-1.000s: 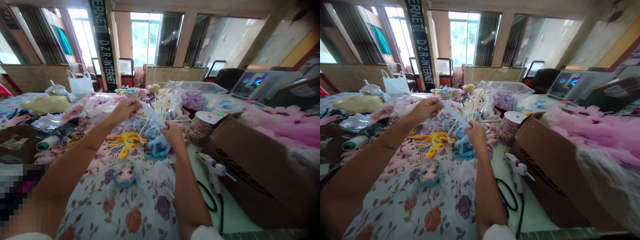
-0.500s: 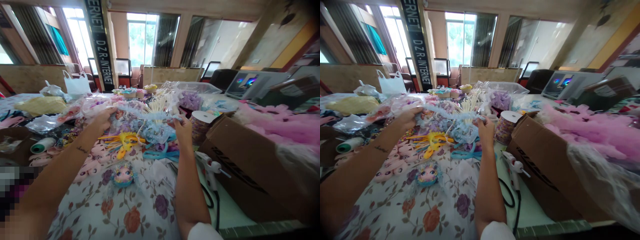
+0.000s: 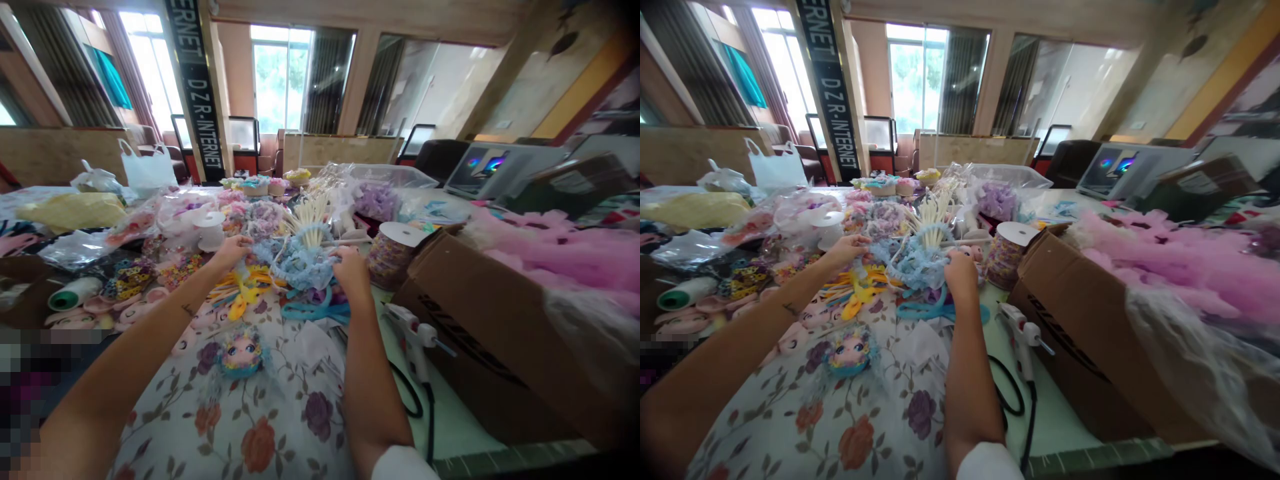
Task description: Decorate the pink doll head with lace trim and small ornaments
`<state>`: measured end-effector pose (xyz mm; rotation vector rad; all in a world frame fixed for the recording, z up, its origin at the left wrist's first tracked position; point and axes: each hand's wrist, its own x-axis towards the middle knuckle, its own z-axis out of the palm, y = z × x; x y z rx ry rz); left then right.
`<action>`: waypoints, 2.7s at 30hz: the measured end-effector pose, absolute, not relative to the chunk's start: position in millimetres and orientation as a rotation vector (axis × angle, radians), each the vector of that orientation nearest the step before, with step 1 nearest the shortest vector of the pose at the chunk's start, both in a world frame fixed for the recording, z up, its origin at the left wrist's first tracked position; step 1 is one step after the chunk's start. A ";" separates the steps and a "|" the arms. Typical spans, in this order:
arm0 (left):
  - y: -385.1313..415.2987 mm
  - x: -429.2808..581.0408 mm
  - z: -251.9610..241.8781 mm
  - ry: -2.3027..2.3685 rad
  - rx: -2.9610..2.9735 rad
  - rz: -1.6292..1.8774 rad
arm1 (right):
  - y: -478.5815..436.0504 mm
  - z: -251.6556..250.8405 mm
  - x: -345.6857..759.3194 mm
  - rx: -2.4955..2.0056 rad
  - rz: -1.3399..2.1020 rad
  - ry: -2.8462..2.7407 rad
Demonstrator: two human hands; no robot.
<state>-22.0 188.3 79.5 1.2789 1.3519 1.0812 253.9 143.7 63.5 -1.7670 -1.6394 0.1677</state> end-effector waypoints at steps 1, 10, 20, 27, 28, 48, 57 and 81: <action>190.4 -25.5 77.2 1.380 1.300 1.102 | 142.5 66.3 252.5 -1.754 0.138 -1.632; 198.7 -48.0 61.5 1.564 1.474 1.177 | 138.5 83.8 247.9 -0.917 0.947 -1.113; 192.7 -54.6 63.2 1.642 1.815 1.143 | 155.2 66.1 245.6 -1.393 0.436 -1.416; 141.1 -62.5 83.4 1.545 1.918 1.212 | 121.0 100.7 227.1 -1.270 0.359 -1.479; 129.5 -61.7 82.2 1.521 1.894 1.239 | 115.2 106.1 224.6 -1.250 0.363 -1.483; 65.1 66.3 17.5 0.917 2.668 -0.015 | -5.9 36.9 269.5 -1.667 0.443 -1.568; 71.2 58.1 63.2 1.048 2.532 0.602 | -5.7 18.0 246.8 -1.435 0.825 -1.626; 74.6 46.2 49.5 1.002 2.803 0.020 | 11.1 48.3 240.9 -1.271 0.790 -1.286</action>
